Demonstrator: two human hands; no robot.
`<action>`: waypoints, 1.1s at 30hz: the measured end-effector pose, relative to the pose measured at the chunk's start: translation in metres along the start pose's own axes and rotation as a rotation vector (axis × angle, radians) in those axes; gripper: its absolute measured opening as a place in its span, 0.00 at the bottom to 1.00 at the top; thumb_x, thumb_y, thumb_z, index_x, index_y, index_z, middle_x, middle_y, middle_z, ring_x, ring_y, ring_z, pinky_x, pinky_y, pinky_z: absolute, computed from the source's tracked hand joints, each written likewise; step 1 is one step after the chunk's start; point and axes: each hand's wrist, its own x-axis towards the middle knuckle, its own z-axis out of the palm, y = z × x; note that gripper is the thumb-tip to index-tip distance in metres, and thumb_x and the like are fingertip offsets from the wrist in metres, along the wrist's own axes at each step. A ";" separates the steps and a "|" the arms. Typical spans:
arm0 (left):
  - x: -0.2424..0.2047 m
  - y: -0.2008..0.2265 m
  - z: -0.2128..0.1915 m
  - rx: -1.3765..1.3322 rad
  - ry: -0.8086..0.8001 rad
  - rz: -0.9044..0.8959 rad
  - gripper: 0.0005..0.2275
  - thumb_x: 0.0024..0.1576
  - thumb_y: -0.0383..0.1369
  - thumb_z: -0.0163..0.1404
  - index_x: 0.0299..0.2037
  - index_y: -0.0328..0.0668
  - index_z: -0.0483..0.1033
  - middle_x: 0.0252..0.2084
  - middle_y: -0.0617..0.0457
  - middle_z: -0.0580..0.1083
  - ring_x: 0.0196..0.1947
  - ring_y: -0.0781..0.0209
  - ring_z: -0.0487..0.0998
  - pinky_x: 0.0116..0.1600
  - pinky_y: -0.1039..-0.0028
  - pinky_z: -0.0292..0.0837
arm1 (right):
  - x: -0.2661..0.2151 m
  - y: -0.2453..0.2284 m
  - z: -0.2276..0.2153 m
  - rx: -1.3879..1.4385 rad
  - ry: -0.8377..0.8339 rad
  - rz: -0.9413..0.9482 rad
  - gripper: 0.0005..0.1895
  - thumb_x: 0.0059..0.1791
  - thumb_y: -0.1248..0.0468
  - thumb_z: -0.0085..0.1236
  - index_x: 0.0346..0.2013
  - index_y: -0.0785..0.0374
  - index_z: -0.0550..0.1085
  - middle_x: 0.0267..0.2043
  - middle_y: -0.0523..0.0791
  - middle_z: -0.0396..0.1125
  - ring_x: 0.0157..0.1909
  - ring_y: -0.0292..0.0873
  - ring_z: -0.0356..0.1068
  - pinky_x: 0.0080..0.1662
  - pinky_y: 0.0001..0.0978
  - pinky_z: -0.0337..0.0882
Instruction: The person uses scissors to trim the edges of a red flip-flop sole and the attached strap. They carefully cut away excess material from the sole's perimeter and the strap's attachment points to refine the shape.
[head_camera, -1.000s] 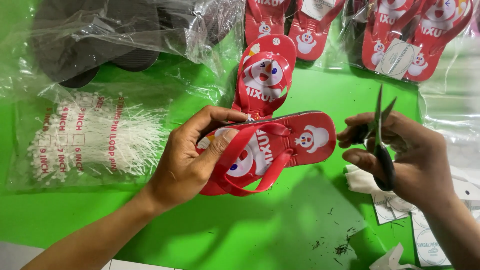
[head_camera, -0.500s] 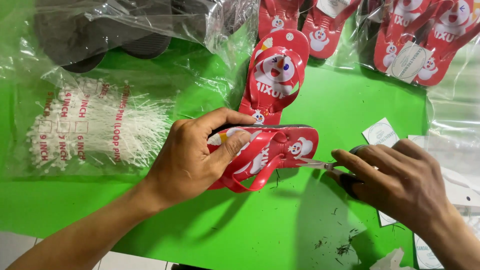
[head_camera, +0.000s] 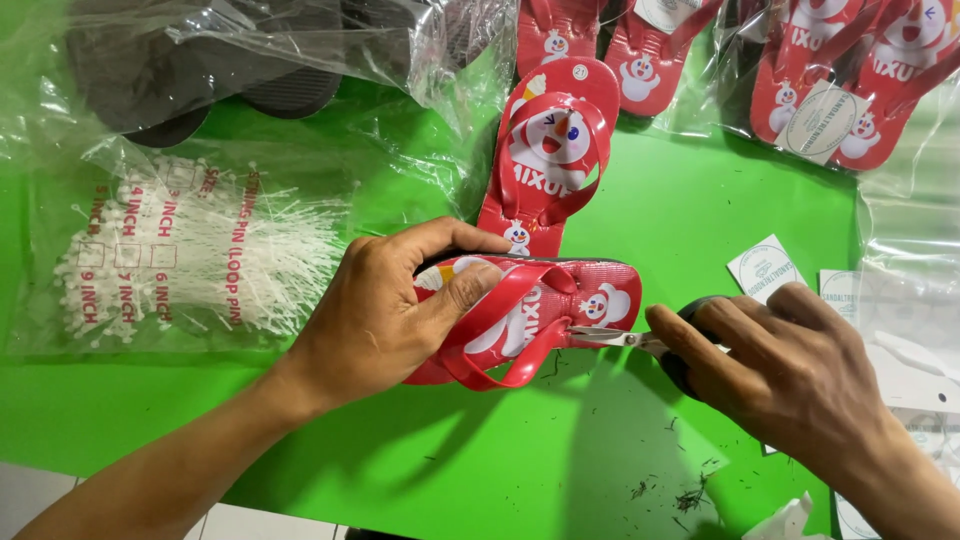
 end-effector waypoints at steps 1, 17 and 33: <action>0.000 0.000 0.000 0.007 0.005 0.005 0.10 0.59 0.39 0.52 0.45 0.47 0.82 0.31 0.64 0.80 0.17 0.73 0.61 0.21 0.76 0.59 | 0.002 -0.001 -0.001 -0.004 0.005 -0.005 0.17 0.53 0.62 0.61 0.56 0.58 0.73 0.39 0.44 0.71 0.33 0.40 0.71 0.35 0.38 0.64; 0.000 0.000 -0.002 -0.004 -0.004 -0.003 0.10 0.59 0.39 0.52 0.44 0.48 0.82 0.35 0.63 0.83 0.23 0.72 0.70 0.29 0.78 0.67 | -0.003 -0.001 0.000 0.057 0.034 0.045 0.20 0.51 0.58 0.65 0.56 0.55 0.71 0.40 0.42 0.73 0.32 0.41 0.71 0.33 0.37 0.63; 0.010 0.022 0.029 -0.082 -0.224 0.021 0.09 0.57 0.35 0.54 0.46 0.47 0.76 0.27 0.59 0.80 0.23 0.71 0.74 0.28 0.76 0.69 | 0.067 -0.009 -0.027 0.687 0.222 -0.052 0.17 0.51 0.57 0.59 0.53 0.58 0.75 0.43 0.45 0.73 0.42 0.44 0.72 0.42 0.37 0.72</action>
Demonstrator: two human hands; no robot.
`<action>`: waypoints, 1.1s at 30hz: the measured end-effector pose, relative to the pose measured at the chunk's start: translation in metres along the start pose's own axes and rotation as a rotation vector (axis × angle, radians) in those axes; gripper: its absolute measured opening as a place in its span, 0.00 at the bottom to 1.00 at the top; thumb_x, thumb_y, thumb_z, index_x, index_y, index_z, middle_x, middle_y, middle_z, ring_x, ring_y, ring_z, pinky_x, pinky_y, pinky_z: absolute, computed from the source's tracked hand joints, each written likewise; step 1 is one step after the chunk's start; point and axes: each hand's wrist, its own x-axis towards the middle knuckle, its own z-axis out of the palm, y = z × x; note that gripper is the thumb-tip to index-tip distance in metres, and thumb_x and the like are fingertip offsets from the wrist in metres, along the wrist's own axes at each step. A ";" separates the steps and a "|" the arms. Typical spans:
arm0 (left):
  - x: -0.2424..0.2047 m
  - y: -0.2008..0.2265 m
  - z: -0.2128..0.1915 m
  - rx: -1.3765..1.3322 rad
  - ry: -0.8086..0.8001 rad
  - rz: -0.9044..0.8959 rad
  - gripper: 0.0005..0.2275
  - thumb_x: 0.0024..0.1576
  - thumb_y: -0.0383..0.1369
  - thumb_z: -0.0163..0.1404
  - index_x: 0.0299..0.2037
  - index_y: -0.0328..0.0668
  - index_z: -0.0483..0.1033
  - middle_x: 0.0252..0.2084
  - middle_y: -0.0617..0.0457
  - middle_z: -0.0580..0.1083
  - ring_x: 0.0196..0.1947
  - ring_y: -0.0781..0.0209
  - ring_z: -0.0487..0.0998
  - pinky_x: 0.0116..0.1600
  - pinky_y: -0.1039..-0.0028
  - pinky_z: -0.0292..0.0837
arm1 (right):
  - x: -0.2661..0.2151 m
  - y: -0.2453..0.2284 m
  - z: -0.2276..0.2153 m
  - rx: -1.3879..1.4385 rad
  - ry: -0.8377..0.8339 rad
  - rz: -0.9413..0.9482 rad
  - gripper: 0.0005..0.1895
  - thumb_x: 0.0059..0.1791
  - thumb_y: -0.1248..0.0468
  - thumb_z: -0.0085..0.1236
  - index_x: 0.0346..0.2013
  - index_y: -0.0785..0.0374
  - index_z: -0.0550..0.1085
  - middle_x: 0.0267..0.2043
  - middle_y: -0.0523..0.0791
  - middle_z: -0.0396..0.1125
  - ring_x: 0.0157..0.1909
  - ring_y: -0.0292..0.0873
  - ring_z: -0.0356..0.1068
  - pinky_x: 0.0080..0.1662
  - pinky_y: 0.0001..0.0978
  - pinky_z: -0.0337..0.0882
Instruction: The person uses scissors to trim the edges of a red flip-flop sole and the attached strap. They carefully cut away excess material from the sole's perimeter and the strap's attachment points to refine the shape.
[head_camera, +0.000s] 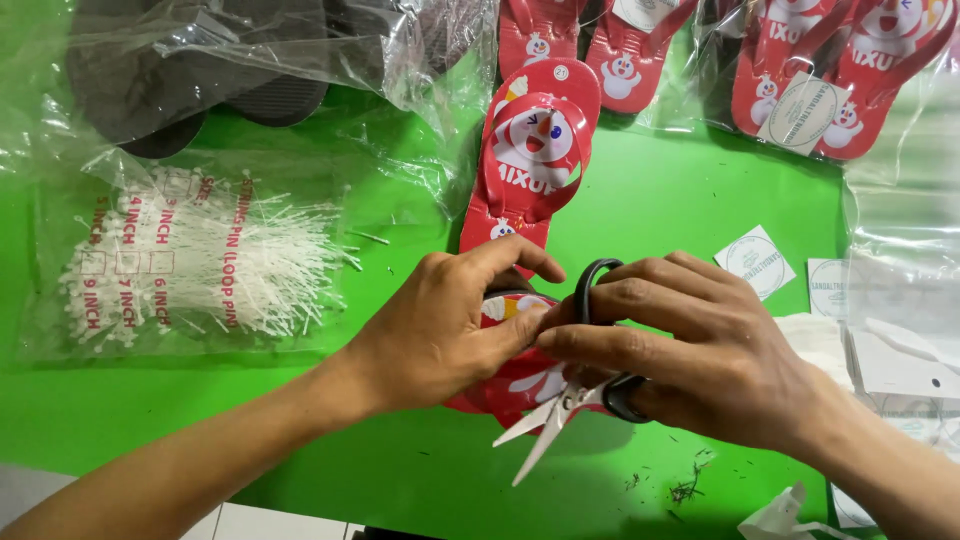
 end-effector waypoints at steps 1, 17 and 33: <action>0.002 0.003 0.003 -0.019 -0.034 -0.023 0.09 0.57 0.33 0.52 0.46 0.47 0.75 0.30 0.57 0.83 0.27 0.71 0.81 0.31 0.76 0.75 | 0.006 -0.003 0.001 0.011 -0.005 -0.024 0.14 0.56 0.61 0.47 0.54 0.61 0.74 0.41 0.48 0.70 0.40 0.47 0.71 0.38 0.38 0.69; 0.063 0.002 -0.001 0.442 0.333 0.494 0.12 0.66 0.30 0.48 0.55 0.31 0.66 0.52 0.38 0.72 0.40 0.51 0.78 0.50 0.60 0.79 | -0.066 0.090 -0.049 0.053 0.439 0.720 0.14 0.65 0.73 0.69 0.60 0.70 0.71 0.53 0.52 0.69 0.53 0.45 0.72 0.51 0.32 0.76; 0.122 -0.022 0.014 0.772 0.245 0.210 0.10 0.59 0.30 0.47 0.48 0.34 0.73 0.46 0.40 0.72 0.45 0.44 0.75 0.39 0.57 0.79 | -0.055 0.104 -0.027 0.190 0.425 0.807 0.21 0.51 0.74 0.71 0.55 0.73 0.72 0.45 0.55 0.72 0.46 0.45 0.76 0.49 0.31 0.80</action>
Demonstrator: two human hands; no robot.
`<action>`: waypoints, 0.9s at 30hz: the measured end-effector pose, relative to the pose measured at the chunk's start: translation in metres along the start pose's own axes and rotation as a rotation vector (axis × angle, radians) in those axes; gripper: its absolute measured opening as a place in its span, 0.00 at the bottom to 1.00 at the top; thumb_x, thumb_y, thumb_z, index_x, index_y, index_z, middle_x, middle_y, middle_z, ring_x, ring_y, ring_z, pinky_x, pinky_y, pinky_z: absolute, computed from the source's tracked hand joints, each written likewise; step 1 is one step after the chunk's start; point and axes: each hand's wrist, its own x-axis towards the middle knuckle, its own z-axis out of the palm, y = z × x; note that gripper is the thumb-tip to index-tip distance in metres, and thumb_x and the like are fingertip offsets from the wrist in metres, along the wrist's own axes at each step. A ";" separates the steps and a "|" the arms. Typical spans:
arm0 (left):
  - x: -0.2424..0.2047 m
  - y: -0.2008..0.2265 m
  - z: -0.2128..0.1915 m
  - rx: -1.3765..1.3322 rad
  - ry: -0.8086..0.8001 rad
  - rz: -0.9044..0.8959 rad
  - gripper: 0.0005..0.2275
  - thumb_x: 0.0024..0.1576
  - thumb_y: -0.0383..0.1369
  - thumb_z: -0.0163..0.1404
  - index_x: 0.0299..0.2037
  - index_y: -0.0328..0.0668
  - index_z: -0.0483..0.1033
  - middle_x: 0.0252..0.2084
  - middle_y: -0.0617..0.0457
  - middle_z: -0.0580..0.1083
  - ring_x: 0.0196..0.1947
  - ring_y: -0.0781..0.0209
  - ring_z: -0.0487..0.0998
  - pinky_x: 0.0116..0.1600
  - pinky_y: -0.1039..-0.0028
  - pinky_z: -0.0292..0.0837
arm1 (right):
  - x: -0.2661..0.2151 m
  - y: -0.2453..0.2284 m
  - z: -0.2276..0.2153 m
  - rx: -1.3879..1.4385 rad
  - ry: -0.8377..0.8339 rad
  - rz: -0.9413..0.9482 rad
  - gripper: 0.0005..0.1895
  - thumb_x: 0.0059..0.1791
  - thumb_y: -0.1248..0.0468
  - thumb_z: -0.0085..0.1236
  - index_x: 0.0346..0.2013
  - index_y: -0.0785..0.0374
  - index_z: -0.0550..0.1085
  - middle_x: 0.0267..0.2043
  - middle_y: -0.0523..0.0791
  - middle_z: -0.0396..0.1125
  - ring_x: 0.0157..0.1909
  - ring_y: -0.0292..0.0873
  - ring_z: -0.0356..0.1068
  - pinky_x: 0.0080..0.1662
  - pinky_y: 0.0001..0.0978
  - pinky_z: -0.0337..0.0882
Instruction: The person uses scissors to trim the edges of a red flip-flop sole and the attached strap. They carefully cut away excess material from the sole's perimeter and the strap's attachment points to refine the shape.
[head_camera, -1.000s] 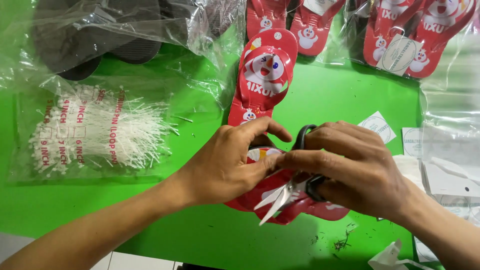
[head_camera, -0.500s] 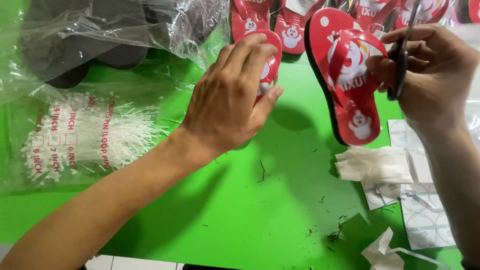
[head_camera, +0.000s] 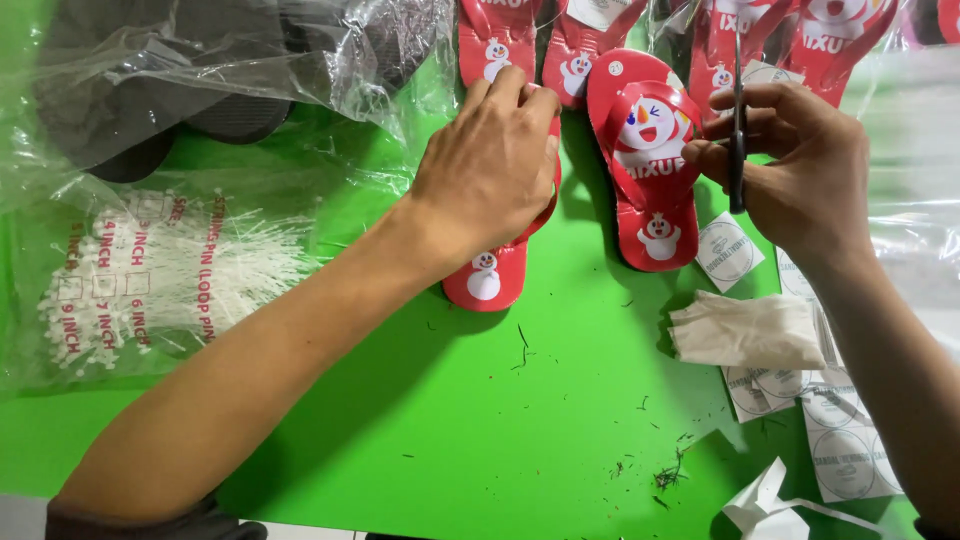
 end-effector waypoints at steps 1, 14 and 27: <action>-0.001 0.000 -0.003 -0.121 -0.078 -0.026 0.11 0.59 0.23 0.41 0.48 0.31 0.74 0.47 0.39 0.70 0.46 0.43 0.74 0.37 0.57 0.80 | -0.001 0.000 -0.001 -0.092 0.000 -0.082 0.22 0.50 0.75 0.73 0.55 0.75 0.72 0.47 0.58 0.73 0.48 0.49 0.76 0.51 0.34 0.79; -0.053 -0.002 -0.040 -0.282 -0.183 -0.034 0.09 0.60 0.28 0.46 0.49 0.37 0.73 0.49 0.47 0.71 0.31 0.39 0.79 0.28 0.48 0.74 | -0.047 -0.030 -0.009 -0.186 -0.113 -0.014 0.34 0.43 0.74 0.72 0.61 0.75 0.68 0.49 0.59 0.71 0.51 0.52 0.75 0.47 0.41 0.79; -0.058 -0.016 -0.005 0.086 0.119 0.168 0.08 0.53 0.29 0.59 0.38 0.40 0.73 0.41 0.48 0.70 0.39 0.48 0.73 0.36 0.59 0.75 | -0.057 -0.040 0.016 -0.134 -0.137 0.013 0.31 0.41 0.77 0.72 0.58 0.72 0.71 0.45 0.55 0.72 0.47 0.46 0.74 0.49 0.35 0.77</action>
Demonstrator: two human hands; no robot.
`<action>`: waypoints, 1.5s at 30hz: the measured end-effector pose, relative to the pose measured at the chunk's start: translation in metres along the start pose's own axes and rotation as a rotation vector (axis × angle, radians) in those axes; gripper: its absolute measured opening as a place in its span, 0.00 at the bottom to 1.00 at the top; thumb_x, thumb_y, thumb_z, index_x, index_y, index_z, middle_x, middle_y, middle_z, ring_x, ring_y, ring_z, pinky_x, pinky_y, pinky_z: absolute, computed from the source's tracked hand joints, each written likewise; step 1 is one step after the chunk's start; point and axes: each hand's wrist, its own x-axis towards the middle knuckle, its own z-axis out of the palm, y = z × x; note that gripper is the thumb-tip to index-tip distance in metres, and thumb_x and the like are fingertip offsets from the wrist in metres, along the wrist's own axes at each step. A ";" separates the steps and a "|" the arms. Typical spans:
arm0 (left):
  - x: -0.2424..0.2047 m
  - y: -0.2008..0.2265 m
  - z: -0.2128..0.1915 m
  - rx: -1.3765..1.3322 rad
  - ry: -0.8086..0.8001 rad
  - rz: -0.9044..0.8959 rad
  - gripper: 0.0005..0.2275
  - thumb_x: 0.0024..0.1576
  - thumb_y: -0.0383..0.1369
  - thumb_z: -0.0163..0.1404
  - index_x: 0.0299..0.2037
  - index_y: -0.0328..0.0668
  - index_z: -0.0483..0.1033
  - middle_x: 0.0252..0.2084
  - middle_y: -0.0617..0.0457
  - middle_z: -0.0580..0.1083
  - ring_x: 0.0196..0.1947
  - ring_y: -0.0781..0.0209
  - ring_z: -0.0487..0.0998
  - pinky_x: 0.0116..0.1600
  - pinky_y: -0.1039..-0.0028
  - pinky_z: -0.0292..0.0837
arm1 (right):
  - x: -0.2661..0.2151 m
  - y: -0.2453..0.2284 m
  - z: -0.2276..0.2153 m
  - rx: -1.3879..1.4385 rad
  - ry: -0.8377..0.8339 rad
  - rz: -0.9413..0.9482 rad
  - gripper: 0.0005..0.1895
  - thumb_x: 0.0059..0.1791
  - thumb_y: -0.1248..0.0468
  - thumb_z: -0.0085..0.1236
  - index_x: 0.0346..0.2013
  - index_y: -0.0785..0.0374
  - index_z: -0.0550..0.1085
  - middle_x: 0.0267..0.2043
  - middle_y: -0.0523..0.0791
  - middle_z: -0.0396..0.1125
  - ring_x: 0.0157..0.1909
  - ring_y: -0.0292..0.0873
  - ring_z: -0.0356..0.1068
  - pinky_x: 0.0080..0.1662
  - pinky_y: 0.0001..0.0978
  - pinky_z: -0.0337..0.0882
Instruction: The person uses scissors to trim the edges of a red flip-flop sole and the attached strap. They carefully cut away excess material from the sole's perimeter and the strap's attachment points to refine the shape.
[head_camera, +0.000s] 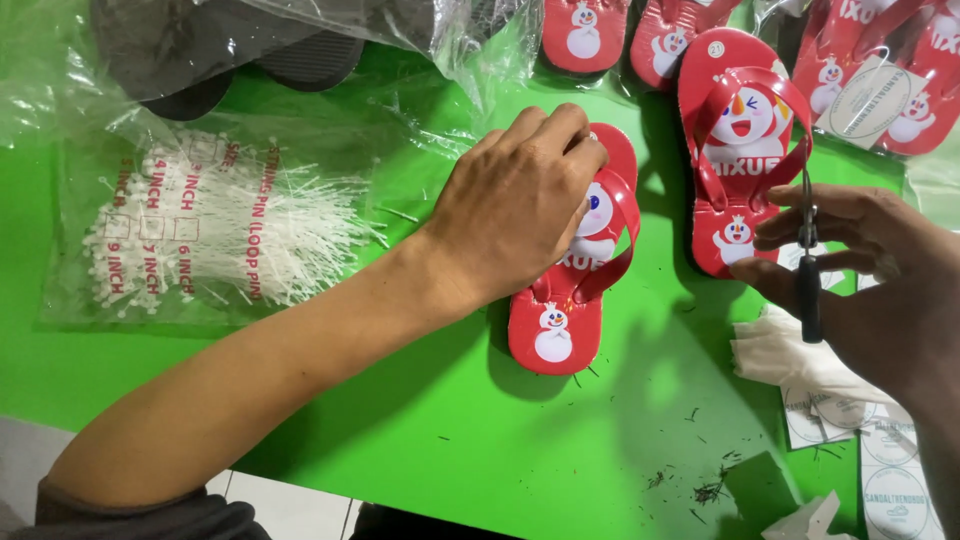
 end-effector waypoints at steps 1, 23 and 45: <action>0.000 0.000 0.002 0.003 0.001 -0.007 0.06 0.54 0.28 0.57 0.37 0.40 0.73 0.40 0.48 0.70 0.38 0.48 0.73 0.35 0.59 0.75 | -0.001 -0.002 0.000 -0.025 -0.008 -0.032 0.31 0.41 0.76 0.72 0.58 0.74 0.72 0.46 0.56 0.73 0.48 0.47 0.75 0.49 0.36 0.78; 0.013 0.014 -0.033 -0.203 -0.002 -0.093 0.06 0.56 0.20 0.47 0.35 0.42 0.67 0.29 0.51 0.70 0.18 0.43 0.75 0.16 0.52 0.68 | -0.008 -0.030 0.010 0.194 0.011 0.151 0.28 0.39 0.76 0.68 0.53 0.77 0.72 0.40 0.57 0.74 0.40 0.46 0.76 0.48 0.30 0.78; -0.040 0.026 -0.032 -0.974 0.235 -0.258 0.09 0.61 0.20 0.45 0.44 0.38 0.57 0.44 0.44 0.70 0.41 0.52 0.84 0.42 0.72 0.84 | -0.016 -0.030 0.006 0.599 -0.281 0.269 0.50 0.25 0.41 0.69 0.56 0.65 0.75 0.52 0.50 0.77 0.48 0.49 0.80 0.49 0.44 0.84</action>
